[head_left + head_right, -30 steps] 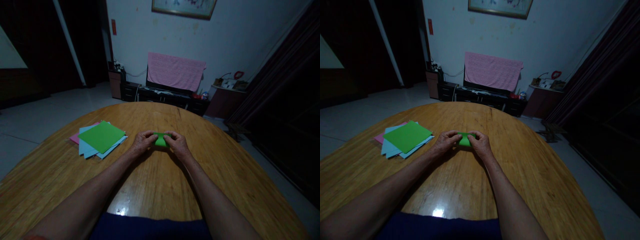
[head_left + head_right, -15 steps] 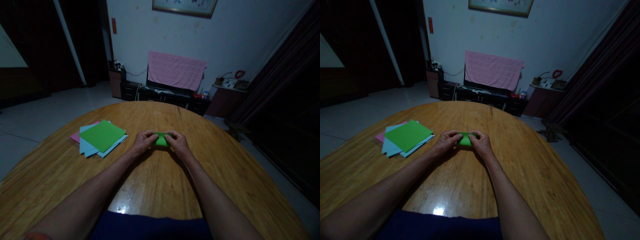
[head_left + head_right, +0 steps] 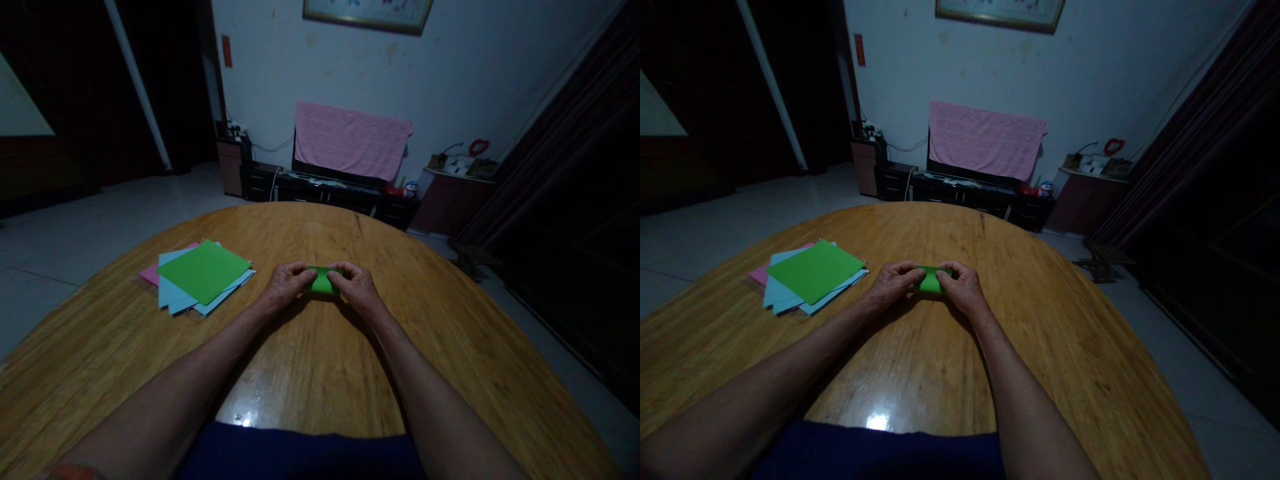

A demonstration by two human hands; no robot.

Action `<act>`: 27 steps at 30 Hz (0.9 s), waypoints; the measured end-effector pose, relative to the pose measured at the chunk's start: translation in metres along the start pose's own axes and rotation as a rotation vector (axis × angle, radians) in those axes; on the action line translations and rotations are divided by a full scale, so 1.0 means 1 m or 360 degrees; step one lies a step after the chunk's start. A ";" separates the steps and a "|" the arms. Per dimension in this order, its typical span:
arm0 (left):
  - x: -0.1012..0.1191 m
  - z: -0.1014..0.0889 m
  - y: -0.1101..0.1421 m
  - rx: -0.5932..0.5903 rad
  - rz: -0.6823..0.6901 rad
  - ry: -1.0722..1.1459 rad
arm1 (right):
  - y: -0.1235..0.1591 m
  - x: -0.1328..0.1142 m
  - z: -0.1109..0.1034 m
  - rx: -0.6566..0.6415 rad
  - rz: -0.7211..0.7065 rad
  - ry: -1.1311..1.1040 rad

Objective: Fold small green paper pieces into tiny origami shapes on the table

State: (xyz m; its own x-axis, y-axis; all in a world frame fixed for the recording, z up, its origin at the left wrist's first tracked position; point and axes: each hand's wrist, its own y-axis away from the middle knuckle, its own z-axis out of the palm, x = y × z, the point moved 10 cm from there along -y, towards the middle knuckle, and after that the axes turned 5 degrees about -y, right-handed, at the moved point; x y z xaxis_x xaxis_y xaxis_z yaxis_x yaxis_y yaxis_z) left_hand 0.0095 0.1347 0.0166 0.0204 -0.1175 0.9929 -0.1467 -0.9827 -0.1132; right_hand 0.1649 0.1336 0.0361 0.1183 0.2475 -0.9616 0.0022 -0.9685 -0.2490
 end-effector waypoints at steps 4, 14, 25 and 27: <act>0.002 0.000 0.000 -0.0002 -0.0011 -0.0037 | -0.001 -0.001 0.001 -0.0022 -0.0015 0.0052; -0.004 0.006 -0.001 -0.0088 0.0023 -0.0053 | 0.005 -0.032 0.015 -0.0158 -0.0287 0.0490; 0.000 0.019 0.014 -0.0055 -0.0201 0.0580 | 0.001 -0.027 0.001 0.0045 -0.0251 0.0179; -0.001 0.019 0.014 -0.0040 -0.0204 0.0607 | 0.002 -0.025 0.003 0.0050 -0.0210 0.0144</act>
State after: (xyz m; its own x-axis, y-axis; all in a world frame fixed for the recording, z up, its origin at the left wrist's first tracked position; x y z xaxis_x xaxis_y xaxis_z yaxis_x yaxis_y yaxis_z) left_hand 0.0262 0.1187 0.0137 -0.3277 0.0723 0.9420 -0.1912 -0.9815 0.0088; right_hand 0.1591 0.1255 0.0594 0.2078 0.3676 -0.9065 -0.0071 -0.9261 -0.3772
